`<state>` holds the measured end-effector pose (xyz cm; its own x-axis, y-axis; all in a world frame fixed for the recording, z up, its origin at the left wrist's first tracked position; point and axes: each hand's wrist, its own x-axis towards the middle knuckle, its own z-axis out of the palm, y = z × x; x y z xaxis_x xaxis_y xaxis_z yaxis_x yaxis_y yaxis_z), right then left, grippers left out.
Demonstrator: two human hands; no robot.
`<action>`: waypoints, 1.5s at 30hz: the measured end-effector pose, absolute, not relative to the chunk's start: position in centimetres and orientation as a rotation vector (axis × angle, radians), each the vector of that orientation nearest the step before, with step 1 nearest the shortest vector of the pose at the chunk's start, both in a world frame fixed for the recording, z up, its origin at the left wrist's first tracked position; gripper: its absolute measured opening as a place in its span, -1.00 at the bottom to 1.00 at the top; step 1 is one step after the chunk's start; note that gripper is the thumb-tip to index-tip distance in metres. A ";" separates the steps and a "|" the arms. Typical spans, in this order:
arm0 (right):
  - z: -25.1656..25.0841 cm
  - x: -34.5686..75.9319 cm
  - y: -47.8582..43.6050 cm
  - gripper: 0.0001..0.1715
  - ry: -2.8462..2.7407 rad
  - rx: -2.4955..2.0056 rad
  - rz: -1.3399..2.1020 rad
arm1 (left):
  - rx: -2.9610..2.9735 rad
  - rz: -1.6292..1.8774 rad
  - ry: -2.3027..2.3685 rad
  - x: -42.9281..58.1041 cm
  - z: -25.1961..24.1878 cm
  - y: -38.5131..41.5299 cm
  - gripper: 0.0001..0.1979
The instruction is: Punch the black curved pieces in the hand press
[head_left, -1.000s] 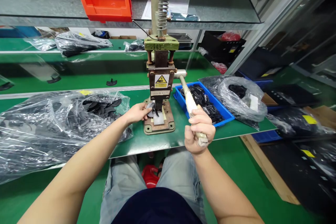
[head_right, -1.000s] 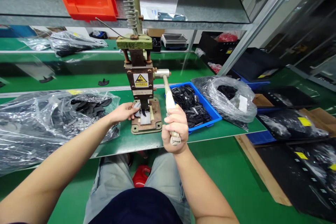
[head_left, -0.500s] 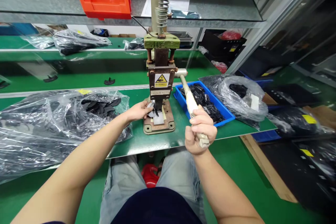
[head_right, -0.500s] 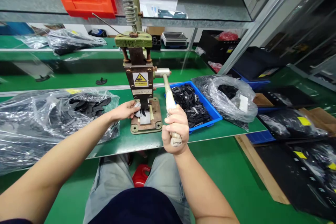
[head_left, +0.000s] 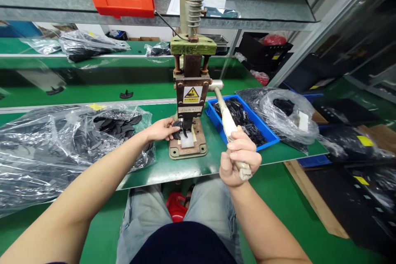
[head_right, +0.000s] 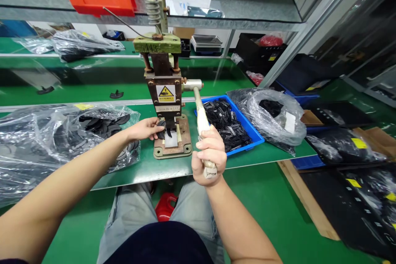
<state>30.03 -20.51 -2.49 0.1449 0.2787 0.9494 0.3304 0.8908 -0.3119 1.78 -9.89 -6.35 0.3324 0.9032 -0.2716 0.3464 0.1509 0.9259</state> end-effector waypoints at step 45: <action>-7.6 23.7 -23.3 -0.67 -1.672 -0.823 1.004 | 1.266 0.860 1.176 2.1 -2.4 -26.0 -0.49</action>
<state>23.65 -23.34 -7.61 -0.2893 0.8720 0.3950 0.0615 0.4287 -0.9014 2.15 -26.04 -2.36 0.2297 0.9572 -0.1760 0.1232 0.1508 0.9809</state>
